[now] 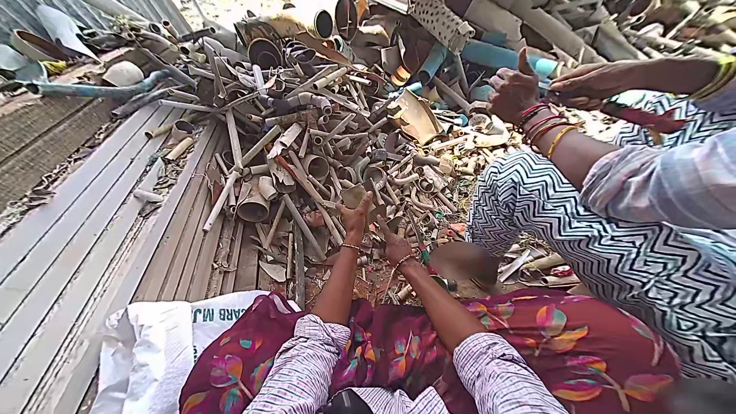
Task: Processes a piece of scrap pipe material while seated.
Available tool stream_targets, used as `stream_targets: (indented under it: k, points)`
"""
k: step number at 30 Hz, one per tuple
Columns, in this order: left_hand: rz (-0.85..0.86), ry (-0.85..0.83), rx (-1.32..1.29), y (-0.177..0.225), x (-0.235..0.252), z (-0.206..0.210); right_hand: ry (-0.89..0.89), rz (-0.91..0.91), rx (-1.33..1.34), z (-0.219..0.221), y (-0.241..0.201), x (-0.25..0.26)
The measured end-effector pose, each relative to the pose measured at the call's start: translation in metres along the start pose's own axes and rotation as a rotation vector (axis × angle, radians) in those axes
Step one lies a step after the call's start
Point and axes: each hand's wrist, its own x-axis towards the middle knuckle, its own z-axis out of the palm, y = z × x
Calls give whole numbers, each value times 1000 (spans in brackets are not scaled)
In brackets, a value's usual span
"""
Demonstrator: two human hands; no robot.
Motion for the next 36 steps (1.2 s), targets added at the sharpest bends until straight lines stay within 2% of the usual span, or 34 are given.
stream_targets:
  k: [1, 2, 4, 7, 10, 12, 15, 17, 21, 25, 27, 29, 32, 36]
  points:
    - [8, -1, -2, -3, -1, 0, -67, 8, -28, 1, 1, -1]
    - [19, -4, -20, -2, 2, 0, -47, -11, -32, 3, 2, -2]
    - [17, -16, -69, 3, 7, 3, 124, -69, 4, 11, 6, -3]
    - [16, -12, -12, -4, -4, 0, -122, 22, -48, 2, 2, -7]
    - [36, -34, -71, 5, 1, 1, 17, -27, 8, 0, -1, -6]
    - [31, -20, -50, 0, -3, 1, -65, 23, -11, 4, 3, -10]
    - [23, -15, -87, 10, 3, 2, 88, 13, 28, 6, 5, -7]
    - [-14, -6, -72, 4, 0, 2, -21, 82, -20, 2, 7, -7]
    - [-80, 1, -127, 8, 3, 9, 22, 159, -38, -5, 5, -5]
    - [-95, 41, -170, 13, -3, 16, -142, 26, -35, 7, -11, -18]
    - [-106, 56, -139, 16, -2, 17, -167, 1, -33, 11, -17, -18]
    - [-136, 51, -110, 15, -6, 14, -121, 62, -64, 4, -9, -10]
    - [-165, 39, -93, 17, -6, 15, 81, 111, -69, -13, 6, 2]
    - [-162, 44, -77, 13, -6, 18, -112, 103, -94, -7, -7, -9]
